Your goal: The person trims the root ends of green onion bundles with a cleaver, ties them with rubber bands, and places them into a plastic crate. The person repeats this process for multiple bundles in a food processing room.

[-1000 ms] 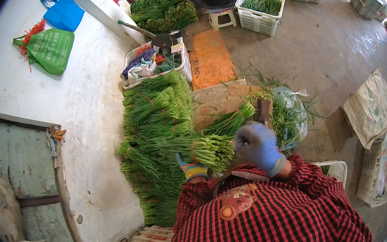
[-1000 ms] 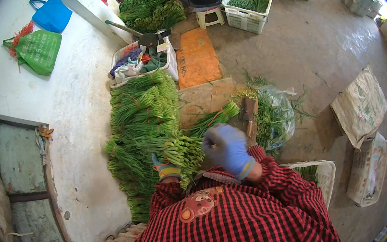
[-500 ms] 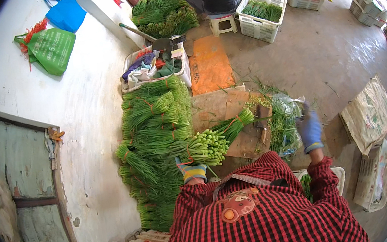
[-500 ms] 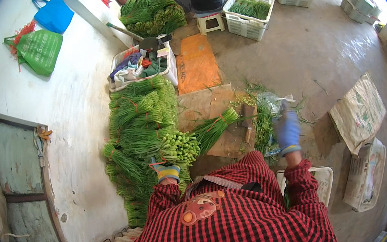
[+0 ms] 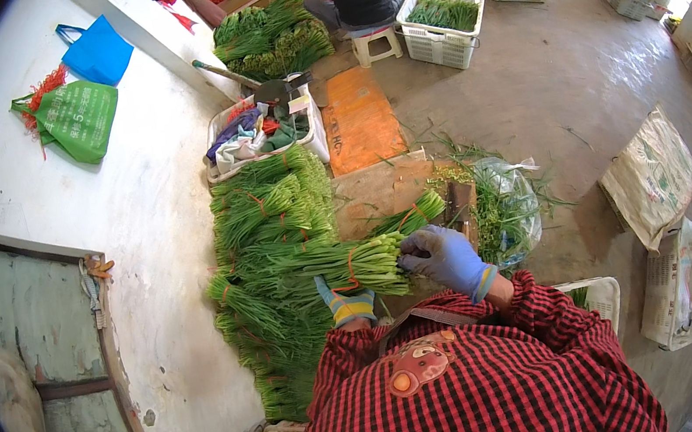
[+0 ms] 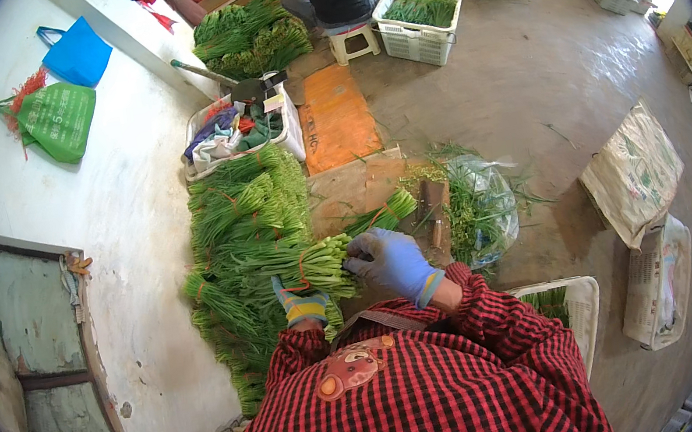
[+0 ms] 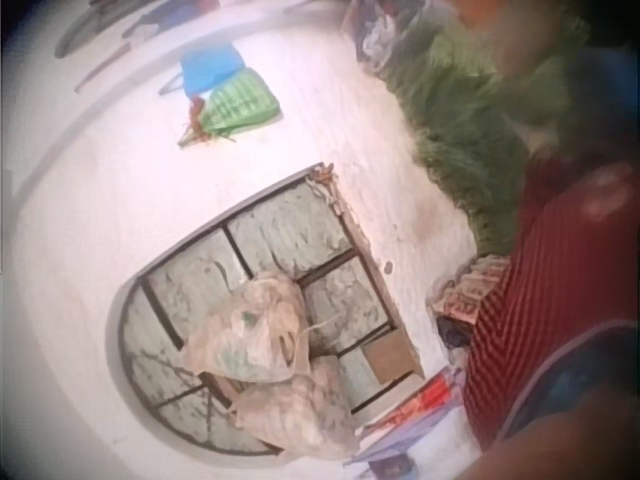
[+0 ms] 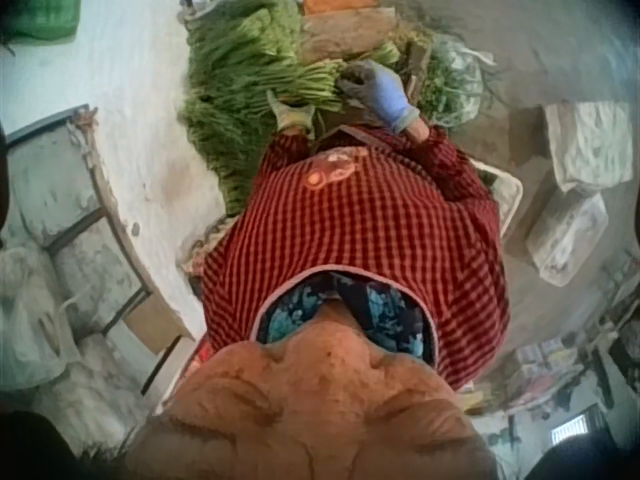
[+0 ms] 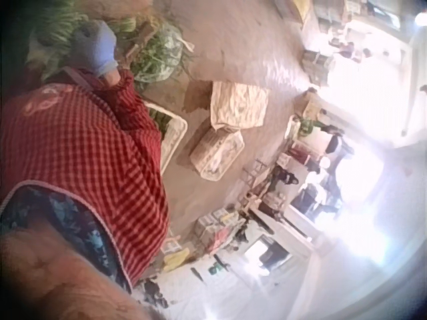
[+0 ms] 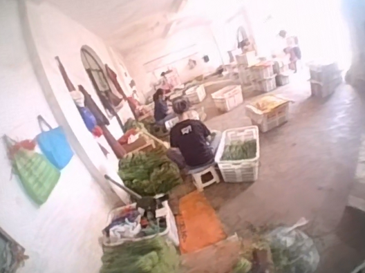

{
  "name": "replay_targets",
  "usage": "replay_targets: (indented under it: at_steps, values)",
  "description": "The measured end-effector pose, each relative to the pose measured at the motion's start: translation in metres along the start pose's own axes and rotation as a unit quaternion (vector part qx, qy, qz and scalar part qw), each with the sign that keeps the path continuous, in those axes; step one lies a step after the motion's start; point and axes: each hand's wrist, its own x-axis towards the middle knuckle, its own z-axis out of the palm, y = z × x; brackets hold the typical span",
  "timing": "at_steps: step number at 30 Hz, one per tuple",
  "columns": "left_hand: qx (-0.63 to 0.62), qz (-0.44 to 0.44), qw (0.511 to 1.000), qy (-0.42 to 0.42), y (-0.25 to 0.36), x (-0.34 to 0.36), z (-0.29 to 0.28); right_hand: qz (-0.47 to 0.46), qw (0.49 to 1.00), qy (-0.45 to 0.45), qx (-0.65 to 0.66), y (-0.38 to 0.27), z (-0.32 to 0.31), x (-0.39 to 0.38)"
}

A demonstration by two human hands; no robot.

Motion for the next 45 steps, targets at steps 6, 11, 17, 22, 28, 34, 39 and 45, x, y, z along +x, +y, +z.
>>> replay_targets:
  at_steps: [6,11,17,22,28,34,39,45]
  values:
    - [-0.001,-0.033,0.999,-0.015,0.002,0.014,-0.026,-0.009,1.000,-0.002,-0.028,0.018,0.016,-0.008]
    - [-0.042,-0.031,0.995,0.081,0.009,0.017,-0.026,0.009,0.976,0.203,-0.073,0.015,-0.014,-0.006]
    - [-0.085,0.029,0.985,0.147,0.013,0.005,-0.006,-0.081,0.968,0.049,-0.231,-0.029,0.000,-0.019]
    - [-0.148,0.021,0.982,0.112,0.012,-0.006,0.004,-0.151,0.932,0.103,-0.314,-0.029,0.034,-0.010]
    - [-0.150,0.062,0.976,0.145,0.016,-0.013,0.010,-0.182,0.935,0.130,-0.277,-0.016,0.048,-0.002]
    - [-0.138,0.085,0.985,0.065,0.021,-0.011,0.008,-0.135,0.970,0.125,-0.160,-0.009,0.058,0.001]
    - [-0.081,0.058,0.989,0.112,0.020,-0.008,0.004,-0.127,0.978,0.129,-0.102,-0.012,0.060,-0.008]
    - [-0.101,0.042,0.977,0.184,0.024,0.002,-0.006,-0.065,0.976,0.144,-0.149,-0.018,0.015,-0.015]
